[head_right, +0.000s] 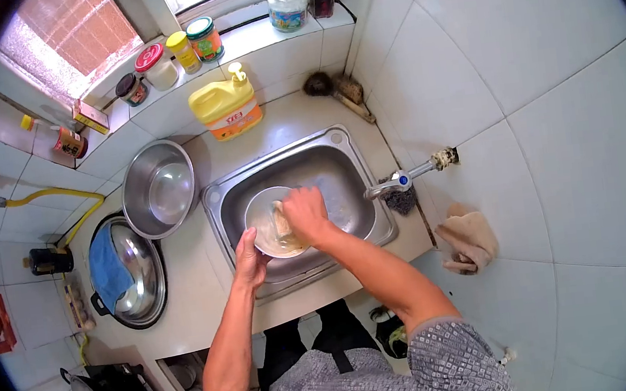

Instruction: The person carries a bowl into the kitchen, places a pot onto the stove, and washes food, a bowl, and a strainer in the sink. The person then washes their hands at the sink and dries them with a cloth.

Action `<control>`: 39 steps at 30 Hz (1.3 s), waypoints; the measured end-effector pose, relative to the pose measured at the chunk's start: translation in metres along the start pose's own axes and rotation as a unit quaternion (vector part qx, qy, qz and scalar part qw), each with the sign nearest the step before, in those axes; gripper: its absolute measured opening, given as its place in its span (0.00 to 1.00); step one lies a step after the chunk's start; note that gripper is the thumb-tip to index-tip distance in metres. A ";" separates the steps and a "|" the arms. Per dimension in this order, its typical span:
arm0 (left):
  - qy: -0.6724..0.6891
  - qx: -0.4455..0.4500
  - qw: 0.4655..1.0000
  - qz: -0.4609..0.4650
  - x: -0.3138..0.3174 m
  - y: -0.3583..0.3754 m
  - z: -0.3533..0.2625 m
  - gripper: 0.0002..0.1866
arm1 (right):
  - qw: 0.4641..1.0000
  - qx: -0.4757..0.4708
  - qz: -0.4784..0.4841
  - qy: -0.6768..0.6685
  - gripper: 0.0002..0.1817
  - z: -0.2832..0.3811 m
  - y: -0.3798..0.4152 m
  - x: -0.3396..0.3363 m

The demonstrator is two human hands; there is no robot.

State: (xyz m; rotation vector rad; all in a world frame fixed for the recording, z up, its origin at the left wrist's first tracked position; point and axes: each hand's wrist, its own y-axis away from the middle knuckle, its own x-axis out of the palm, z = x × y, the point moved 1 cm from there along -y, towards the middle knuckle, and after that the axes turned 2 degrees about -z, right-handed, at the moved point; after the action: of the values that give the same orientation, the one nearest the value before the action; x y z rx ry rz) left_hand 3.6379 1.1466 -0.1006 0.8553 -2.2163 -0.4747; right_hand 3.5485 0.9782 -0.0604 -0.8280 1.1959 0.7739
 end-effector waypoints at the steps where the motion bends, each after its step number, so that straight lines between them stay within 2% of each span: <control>1: 0.002 0.000 1.000 0.001 0.001 -0.003 0.002 0.27 | 1.000 0.000 0.000 0.002 0.07 -0.002 0.005 0.004; 3: -0.017 0.001 0.999 -0.032 0.001 -0.013 0.007 0.22 | 0.985 0.035 0.171 0.008 0.09 -0.002 0.014 0.009; 4: -0.016 0.001 0.999 -0.032 0.000 -0.016 0.010 0.22 | 0.984 0.035 0.172 0.008 0.09 0.001 0.018 0.012; 6: -0.022 -0.004 0.999 -0.036 0.001 -0.022 0.012 0.21 | 0.945 0.133 0.271 -0.127 0.13 0.008 0.024 0.024; 7: -0.022 -0.004 0.999 -0.034 0.000 -0.024 0.014 0.21 | 0.945 0.134 0.270 -0.126 0.13 0.011 0.025 0.029; 9: -0.033 -0.013 0.999 -0.032 -0.008 -0.028 0.018 0.23 | 0.893 0.184 0.281 -0.299 0.15 0.020 0.021 0.034; 10: -0.036 -0.014 0.999 -0.031 -0.010 -0.030 0.021 0.23 | 0.892 0.185 0.280 -0.301 0.15 0.023 0.015 0.037; 12: 0.034 -0.046 0.998 -0.038 -0.009 -0.026 0.022 0.27 | 0.869 0.230 0.202 -0.388 0.18 0.030 0.006 0.049; 13: 0.035 -0.063 0.997 -0.031 -0.012 -0.026 0.022 0.30 | 0.902 0.215 0.073 -0.368 0.19 0.032 0.008 0.062; 14: 0.032 -0.063 0.997 -0.030 -0.010 -0.025 0.018 0.30 | 0.901 0.216 0.070 -0.369 0.19 0.030 0.003 0.055; 16: 0.055 -0.062 0.996 -0.043 -0.004 -0.017 0.011 0.31 | 0.934 0.179 0.051 -0.306 0.16 0.021 -0.013 0.029; 17: 0.042 -0.065 0.996 -0.037 -0.008 -0.016 0.010 0.31 | 0.954 0.154 -0.002 -0.256 0.11 0.015 -0.018 0.033; 18: 0.043 -0.064 0.996 -0.039 -0.007 -0.014 0.007 0.31 | 0.955 0.152 -0.002 -0.256 0.11 0.007 -0.018 0.037; 20: 0.033 -0.033 0.998 -0.049 -0.004 -0.012 0.005 0.22 | 0.977 0.127 0.011 -0.169 0.11 -0.007 -0.016 0.040; 22: 0.030 -0.021 0.998 -0.053 -0.005 -0.014 0.004 0.21 | 0.980 0.140 0.042 -0.134 0.11 -0.015 -0.009 0.040; 24: 0.026 -0.010 0.998 -0.058 -0.011 -0.020 0.007 0.20 | 0.959 0.164 0.180 -0.147 0.13 -0.014 -0.002 0.017; 25: 0.029 -0.005 0.998 -0.054 -0.016 -0.024 0.010 0.23 | 0.959 0.161 0.181 -0.146 0.13 -0.013 0.000 0.008; 26: 0.032 -0.001 0.998 -0.050 -0.014 -0.024 0.006 0.26 | 0.943 0.193 0.162 -0.216 0.14 -0.012 0.003 -0.001; 27: 0.034 0.000 0.998 -0.052 -0.013 -0.024 0.002 0.26 | 0.922 0.224 0.141 -0.284 0.14 -0.011 0.003 -0.008; 28: 0.028 -0.001 0.998 -0.049 -0.012 -0.025 -0.002 0.25 | 0.922 0.222 0.142 -0.284 0.14 -0.009 0.002 -0.014; 30: 0.019 -0.006 0.999 -0.046 -0.009 -0.023 -0.007 0.24 | 0.916 0.167 0.199 -0.307 0.14 -0.005 0.003 -0.024; 34: 0.010 0.014 0.999 -0.047 -0.004 -0.025 -0.012 0.21 | 0.906 0.172 0.203 -0.329 0.16 -0.011 -0.003 -0.033; 36: 0.002 0.018 0.999 -0.037 0.000 -0.023 -0.013 0.21 | 0.950 0.058 0.180 -0.247 0.18 -0.010 -0.002 -0.022; 37: -0.001 0.022 0.999 -0.038 0.003 -0.023 -0.013 0.20 | 0.951 0.060 0.180 -0.246 0.18 -0.006 0.001 -0.015; 39: -0.005 0.027 0.999 -0.040 0.006 -0.024 -0.012 0.19 | 0.906 0.106 0.202 -0.357 0.18 0.012 0.008 0.000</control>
State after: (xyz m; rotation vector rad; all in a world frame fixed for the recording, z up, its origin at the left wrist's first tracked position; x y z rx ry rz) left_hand 3.6540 1.1244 -0.1027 0.9738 -2.2182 -0.4598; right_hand 3.5468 0.9926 -0.0599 -0.0673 0.7608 1.1358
